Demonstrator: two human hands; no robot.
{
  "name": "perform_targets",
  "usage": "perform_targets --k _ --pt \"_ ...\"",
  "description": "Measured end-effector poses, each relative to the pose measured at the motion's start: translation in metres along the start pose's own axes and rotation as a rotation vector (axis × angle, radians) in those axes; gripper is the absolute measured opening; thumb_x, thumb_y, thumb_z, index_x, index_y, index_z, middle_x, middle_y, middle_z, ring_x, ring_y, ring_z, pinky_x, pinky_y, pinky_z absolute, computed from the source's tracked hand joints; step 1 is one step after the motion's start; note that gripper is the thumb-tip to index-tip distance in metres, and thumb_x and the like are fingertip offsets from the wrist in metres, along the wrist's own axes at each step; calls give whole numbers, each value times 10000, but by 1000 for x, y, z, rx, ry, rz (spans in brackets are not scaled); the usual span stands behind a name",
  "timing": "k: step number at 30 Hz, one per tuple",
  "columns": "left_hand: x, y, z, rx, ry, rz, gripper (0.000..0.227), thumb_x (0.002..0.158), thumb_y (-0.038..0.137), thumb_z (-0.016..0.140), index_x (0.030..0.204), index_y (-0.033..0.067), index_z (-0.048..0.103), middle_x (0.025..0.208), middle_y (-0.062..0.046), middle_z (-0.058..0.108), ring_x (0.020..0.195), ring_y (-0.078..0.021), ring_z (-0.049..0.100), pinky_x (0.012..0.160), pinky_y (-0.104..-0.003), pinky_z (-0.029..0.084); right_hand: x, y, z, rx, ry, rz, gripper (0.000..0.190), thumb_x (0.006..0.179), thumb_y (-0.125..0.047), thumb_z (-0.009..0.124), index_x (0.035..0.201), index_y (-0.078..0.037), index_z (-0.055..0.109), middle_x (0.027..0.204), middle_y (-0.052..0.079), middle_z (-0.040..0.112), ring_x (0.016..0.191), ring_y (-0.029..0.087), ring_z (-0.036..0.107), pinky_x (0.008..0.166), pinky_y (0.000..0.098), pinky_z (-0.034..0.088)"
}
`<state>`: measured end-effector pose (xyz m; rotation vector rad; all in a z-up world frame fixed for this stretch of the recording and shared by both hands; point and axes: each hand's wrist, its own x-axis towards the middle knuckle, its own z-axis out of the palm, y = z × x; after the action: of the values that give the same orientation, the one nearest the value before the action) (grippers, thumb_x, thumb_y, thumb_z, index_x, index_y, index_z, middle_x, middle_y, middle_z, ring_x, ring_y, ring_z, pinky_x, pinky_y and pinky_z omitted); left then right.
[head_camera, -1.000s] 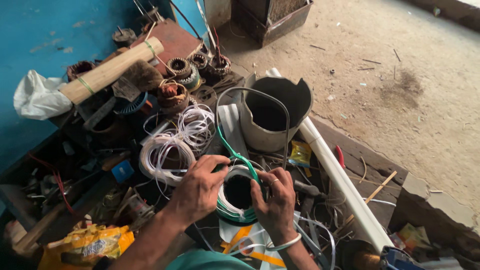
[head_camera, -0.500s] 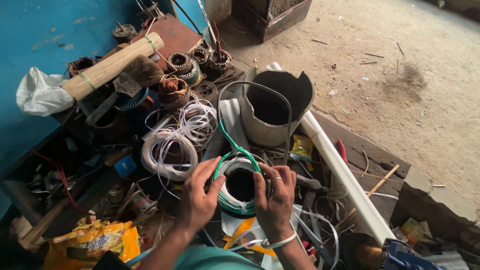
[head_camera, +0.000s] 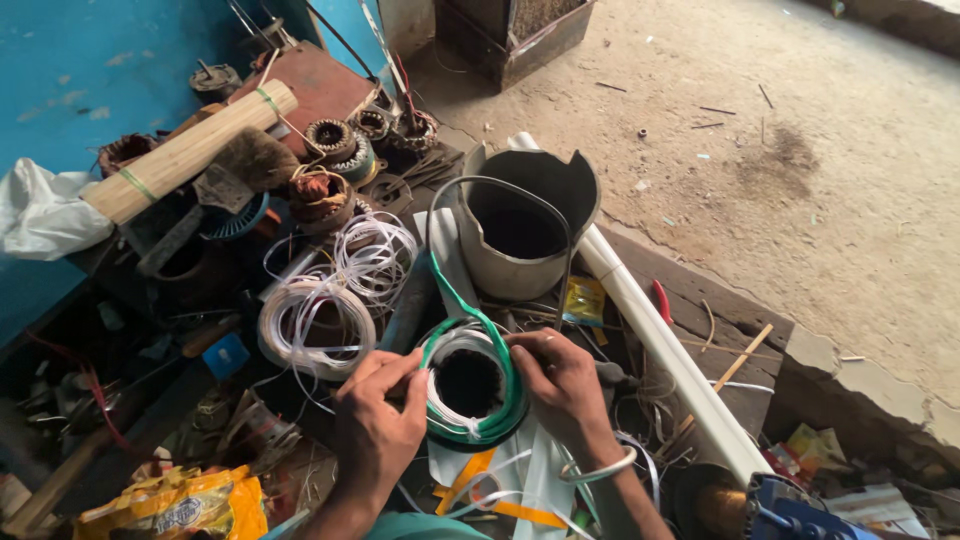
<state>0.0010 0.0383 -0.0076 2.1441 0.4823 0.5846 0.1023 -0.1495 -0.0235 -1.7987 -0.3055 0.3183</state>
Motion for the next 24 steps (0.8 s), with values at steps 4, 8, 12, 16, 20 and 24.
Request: perform_targets --k 4,8,12,16,20,24 --pt "16 -5 4 -43 -28 126 237 856 105 710 1078 64 782 909 -91 689 798 -222 691 716 -337 545 -3 14 4 -55 60 22 180 935 -152 701 1049 -36 775 822 74 759 701 114 663 623 260 553" --pt "28 -17 12 -11 -122 176 270 879 113 674 1117 96 800 997 -105 666 952 -258 633 817 -377 515 -6 27 6 76 77 15 185 934 -148 686 1067 -45 763 925 42 739 782 86 688 681 238 574" --pt "39 -22 14 -153 -289 100 311 891 125 611 1148 92 781 1180 -109 633 1099 -243 614 947 -343 500 4 25 2 38 75 -19 219 940 -145 675 1123 -66 766 1039 34 696 826 102 655 720 243 558" --pt "53 -26 10 -358 -509 -55 337 918 154 560 1182 53 745 1321 -86 639 1241 -228 610 1046 -320 461 25 16 -3 -1 -9 -66 235 972 -183 641 1115 -64 785 1117 47 658 941 114 670 802 258 563" --pt "63 -34 10 -609 -681 -191 374 909 139 531 1204 7 719 1345 -92 635 1262 -210 607 1065 -305 450 36 15 5 108 -150 -80 262 1008 -214 601 1121 -51 772 1150 56 648 1038 132 668 887 271 546" --pt "73 -39 18 -515 -722 -7 401 892 116 515 1208 -21 719 1312 -110 665 1228 -215 636 1064 -297 455 35 12 10 -98 -128 -137 238 941 -224 683 1053 -33 769 1150 67 663 1016 164 682 855 291 553"
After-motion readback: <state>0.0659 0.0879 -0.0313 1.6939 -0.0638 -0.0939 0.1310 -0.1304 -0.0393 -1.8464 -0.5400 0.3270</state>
